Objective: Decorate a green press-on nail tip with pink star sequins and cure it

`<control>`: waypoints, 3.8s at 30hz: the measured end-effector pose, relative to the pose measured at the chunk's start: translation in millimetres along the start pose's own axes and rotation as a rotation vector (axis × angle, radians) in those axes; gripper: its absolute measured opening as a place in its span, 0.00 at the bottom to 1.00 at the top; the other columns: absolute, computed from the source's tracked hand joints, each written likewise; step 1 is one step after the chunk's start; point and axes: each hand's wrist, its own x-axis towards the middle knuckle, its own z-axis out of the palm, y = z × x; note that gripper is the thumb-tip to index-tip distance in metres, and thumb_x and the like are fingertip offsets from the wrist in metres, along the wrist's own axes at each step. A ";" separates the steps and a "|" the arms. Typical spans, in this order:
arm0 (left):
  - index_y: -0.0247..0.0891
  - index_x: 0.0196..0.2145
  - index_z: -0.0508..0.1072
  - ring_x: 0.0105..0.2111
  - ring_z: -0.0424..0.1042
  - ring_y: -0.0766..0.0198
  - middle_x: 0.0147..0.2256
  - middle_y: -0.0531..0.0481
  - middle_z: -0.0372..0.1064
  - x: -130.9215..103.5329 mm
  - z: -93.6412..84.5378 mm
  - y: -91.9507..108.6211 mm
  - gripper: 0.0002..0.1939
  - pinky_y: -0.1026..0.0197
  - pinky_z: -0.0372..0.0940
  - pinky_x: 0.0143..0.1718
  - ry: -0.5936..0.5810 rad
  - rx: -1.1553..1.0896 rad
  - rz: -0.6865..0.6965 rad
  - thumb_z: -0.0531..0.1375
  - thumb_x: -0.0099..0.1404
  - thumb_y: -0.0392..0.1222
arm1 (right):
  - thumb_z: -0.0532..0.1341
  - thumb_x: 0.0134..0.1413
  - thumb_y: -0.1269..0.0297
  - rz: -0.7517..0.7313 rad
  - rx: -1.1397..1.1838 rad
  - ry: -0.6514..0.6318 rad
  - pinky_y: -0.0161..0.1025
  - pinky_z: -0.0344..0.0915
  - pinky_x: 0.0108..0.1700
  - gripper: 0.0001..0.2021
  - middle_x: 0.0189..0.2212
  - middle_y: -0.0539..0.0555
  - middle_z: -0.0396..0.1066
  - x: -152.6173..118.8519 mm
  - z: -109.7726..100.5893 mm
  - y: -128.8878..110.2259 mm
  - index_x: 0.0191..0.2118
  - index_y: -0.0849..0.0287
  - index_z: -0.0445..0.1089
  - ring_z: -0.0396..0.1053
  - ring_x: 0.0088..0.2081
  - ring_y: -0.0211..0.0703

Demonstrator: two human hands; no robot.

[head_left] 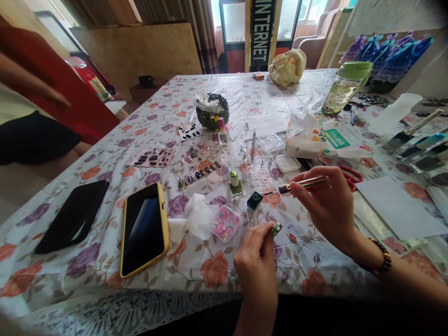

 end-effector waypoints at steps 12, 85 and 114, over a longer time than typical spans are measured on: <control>0.38 0.35 0.75 0.34 0.73 0.67 0.33 0.51 0.75 0.8 0.8 3.2 0.09 0.67 0.66 0.38 -0.033 0.045 0.036 0.57 0.60 0.29 | 0.63 0.49 0.64 0.317 0.120 -0.181 0.29 0.58 0.17 0.13 0.21 0.44 0.65 -7.3 -9.7 -13.9 0.39 0.54 0.59 0.61 0.17 0.31; 0.42 0.41 0.75 0.34 0.72 0.57 0.38 0.46 0.73 -0.3 -38.5 -13.4 0.13 0.56 0.66 0.36 0.058 0.459 -0.007 0.54 0.62 0.42 | 0.62 0.49 0.67 -0.053 0.205 -0.785 0.35 0.66 0.38 0.06 0.31 0.51 0.70 44.4 41.2 -2.7 0.35 0.61 0.68 0.67 0.32 0.34; 0.33 0.38 0.75 0.39 0.69 0.54 0.35 0.43 0.74 62.5 -22.7 -3.9 0.11 0.54 0.65 0.40 -0.103 0.365 0.015 0.60 0.56 0.33 | 0.61 0.50 0.66 0.000 0.190 -0.751 0.39 0.66 0.46 0.16 0.41 0.55 0.70 42.3 35.5 1.1 0.46 0.58 0.64 0.68 0.43 0.39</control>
